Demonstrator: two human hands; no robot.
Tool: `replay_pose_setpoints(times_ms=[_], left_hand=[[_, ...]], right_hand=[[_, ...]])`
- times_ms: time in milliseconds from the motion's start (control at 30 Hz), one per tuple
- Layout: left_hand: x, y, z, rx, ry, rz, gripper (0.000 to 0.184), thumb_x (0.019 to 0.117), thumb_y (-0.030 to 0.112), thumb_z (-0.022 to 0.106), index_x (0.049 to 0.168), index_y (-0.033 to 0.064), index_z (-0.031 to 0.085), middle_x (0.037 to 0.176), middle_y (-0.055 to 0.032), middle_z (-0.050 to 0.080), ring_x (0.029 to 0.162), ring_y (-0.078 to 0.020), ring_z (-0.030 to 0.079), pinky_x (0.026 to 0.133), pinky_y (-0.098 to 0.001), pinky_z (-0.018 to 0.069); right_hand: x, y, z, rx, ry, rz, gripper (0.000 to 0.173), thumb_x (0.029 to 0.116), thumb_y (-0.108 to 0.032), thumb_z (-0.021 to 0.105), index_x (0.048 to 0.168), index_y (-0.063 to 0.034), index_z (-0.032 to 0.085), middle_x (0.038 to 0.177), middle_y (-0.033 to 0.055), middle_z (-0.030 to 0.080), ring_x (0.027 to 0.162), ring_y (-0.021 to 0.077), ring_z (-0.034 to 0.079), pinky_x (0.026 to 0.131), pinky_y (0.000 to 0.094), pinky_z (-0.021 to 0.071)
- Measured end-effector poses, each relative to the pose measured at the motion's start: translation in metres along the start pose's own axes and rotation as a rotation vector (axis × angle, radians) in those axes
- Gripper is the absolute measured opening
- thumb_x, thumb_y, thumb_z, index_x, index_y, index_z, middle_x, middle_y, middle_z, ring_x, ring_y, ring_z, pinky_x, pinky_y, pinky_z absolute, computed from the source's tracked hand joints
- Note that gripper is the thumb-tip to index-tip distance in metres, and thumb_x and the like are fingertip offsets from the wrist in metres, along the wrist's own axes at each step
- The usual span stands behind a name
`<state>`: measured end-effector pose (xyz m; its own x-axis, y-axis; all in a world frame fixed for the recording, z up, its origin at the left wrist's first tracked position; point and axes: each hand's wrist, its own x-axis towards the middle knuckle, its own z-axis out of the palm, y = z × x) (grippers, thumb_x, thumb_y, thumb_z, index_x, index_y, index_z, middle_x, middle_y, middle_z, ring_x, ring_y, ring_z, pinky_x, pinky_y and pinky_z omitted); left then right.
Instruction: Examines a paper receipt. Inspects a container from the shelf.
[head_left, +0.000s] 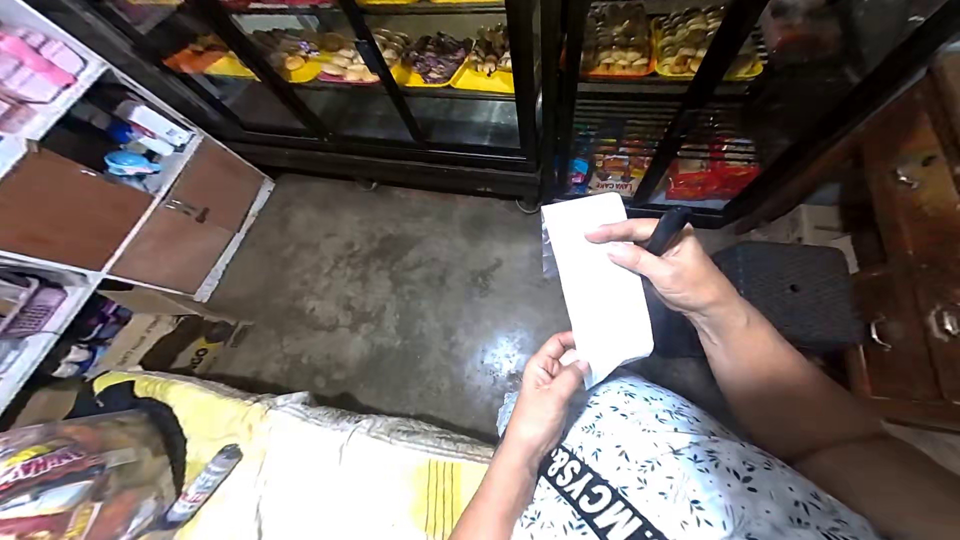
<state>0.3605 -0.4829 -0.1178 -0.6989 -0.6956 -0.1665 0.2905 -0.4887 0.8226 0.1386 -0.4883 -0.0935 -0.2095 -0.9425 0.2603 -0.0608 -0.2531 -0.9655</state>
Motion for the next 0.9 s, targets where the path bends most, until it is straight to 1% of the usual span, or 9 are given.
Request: replay_pose_setpoints(times_ms=[133,200,267,333,400,567,700,833,900], left_hand=[[0.000,-0.001,0.000,0.008,-0.010,-0.003,0.028,0.0938,-0.007,0.047,0.118,0.0017,0.058,0.098,0.0015,0.075,0.089,-0.0058,0.070,0.084,-0.0265,0.0577],[-0.001,-0.002,-0.001,0.009,-0.015,0.000,0.027,0.0942,-0.006,0.049,0.119,0.0019,0.059,0.100,0.0013,0.075,0.091,-0.0058,0.070,0.084,-0.0264,0.0572],[0.000,-0.001,-0.003,0.032,-0.022,0.015,0.024,0.0963,-0.001,0.051,0.119,0.0026,0.060,0.102,0.0019,0.074,0.093,-0.0057,0.070,0.087,-0.0272,0.0569],[0.003,0.002,-0.003,0.043,-0.019,0.053,0.021,0.0980,0.004,0.054,0.118,0.0037,0.061,0.104,0.0028,0.074,0.095,-0.0048,0.069,0.088,-0.0268,0.0563],[0.004,0.006,-0.002,0.017,-0.019,0.111,0.021,0.0991,0.005,0.056,0.118,0.0046,0.063,0.106,0.0032,0.074,0.097,-0.0047,0.069,0.090,-0.0269,0.0559],[0.003,0.011,-0.004,0.053,0.070,0.243,0.020,0.0995,0.010,0.058,0.118,0.0046,0.065,0.105,0.0021,0.073,0.096,-0.0076,0.069,0.090,-0.0295,0.0568],[0.002,0.014,-0.004,0.029,0.126,0.328,0.018,0.0984,0.009,0.060,0.115,0.0053,0.067,0.104,0.0006,0.073,0.095,-0.0087,0.070,0.089,-0.0301,0.0576],[0.001,0.017,-0.004,0.027,0.177,0.371,0.017,0.0982,0.008,0.060,0.114,0.0065,0.066,0.102,0.0027,0.073,0.092,-0.0058,0.069,0.086,-0.0271,0.0575],[0.001,0.019,-0.003,0.031,0.196,0.406,0.017,0.0973,0.004,0.059,0.112,0.0057,0.066,0.100,0.0033,0.071,0.090,-0.0043,0.067,0.083,-0.0247,0.0570]], right_hand=[[-0.001,-0.004,0.000,-0.006,0.018,0.030,0.026,0.0967,0.000,0.060,0.118,-0.0057,0.072,0.114,-0.0006,0.074,0.096,0.0053,0.070,0.084,0.0214,0.0593],[-0.001,-0.005,-0.001,-0.001,0.016,0.002,0.025,0.0960,0.002,0.060,0.117,-0.0040,0.072,0.113,0.0008,0.074,0.095,0.0062,0.071,0.083,0.0220,0.0597],[-0.004,-0.007,-0.002,-0.065,-0.020,-0.048,0.024,0.0965,-0.003,0.061,0.117,-0.0044,0.072,0.112,-0.0007,0.074,0.094,0.0038,0.070,0.082,0.0211,0.0589],[-0.007,-0.012,-0.002,-0.126,-0.067,-0.102,0.024,0.0950,-0.009,0.064,0.116,-0.0054,0.074,0.110,-0.0037,0.075,0.092,0.0002,0.068,0.081,0.0195,0.0577],[-0.011,-0.014,0.000,-0.109,-0.098,-0.146,0.024,0.0944,-0.011,0.065,0.115,-0.0053,0.075,0.109,-0.0039,0.075,0.093,-0.0001,0.069,0.083,0.0192,0.0582],[-0.019,-0.015,0.005,-0.083,-0.127,-0.165,0.022,0.0986,-0.018,0.063,0.115,-0.0118,0.077,0.110,-0.0094,0.075,0.096,-0.0037,0.067,0.085,0.0167,0.0560],[-0.024,-0.014,0.011,-0.042,-0.187,-0.166,0.024,0.1005,-0.017,0.062,0.118,-0.0099,0.076,0.117,-0.0078,0.074,0.106,-0.0019,0.067,0.093,0.0187,0.0552],[-0.028,-0.015,0.019,-0.041,-0.238,-0.174,0.024,0.1009,-0.018,0.061,0.119,-0.0090,0.075,0.116,-0.0076,0.074,0.104,-0.0035,0.066,0.092,0.0170,0.0544],[-0.029,-0.013,0.021,-0.045,-0.260,-0.179,0.025,0.1009,-0.018,0.061,0.119,-0.0082,0.075,0.116,-0.0066,0.074,0.106,-0.0026,0.066,0.094,0.0182,0.0543]])
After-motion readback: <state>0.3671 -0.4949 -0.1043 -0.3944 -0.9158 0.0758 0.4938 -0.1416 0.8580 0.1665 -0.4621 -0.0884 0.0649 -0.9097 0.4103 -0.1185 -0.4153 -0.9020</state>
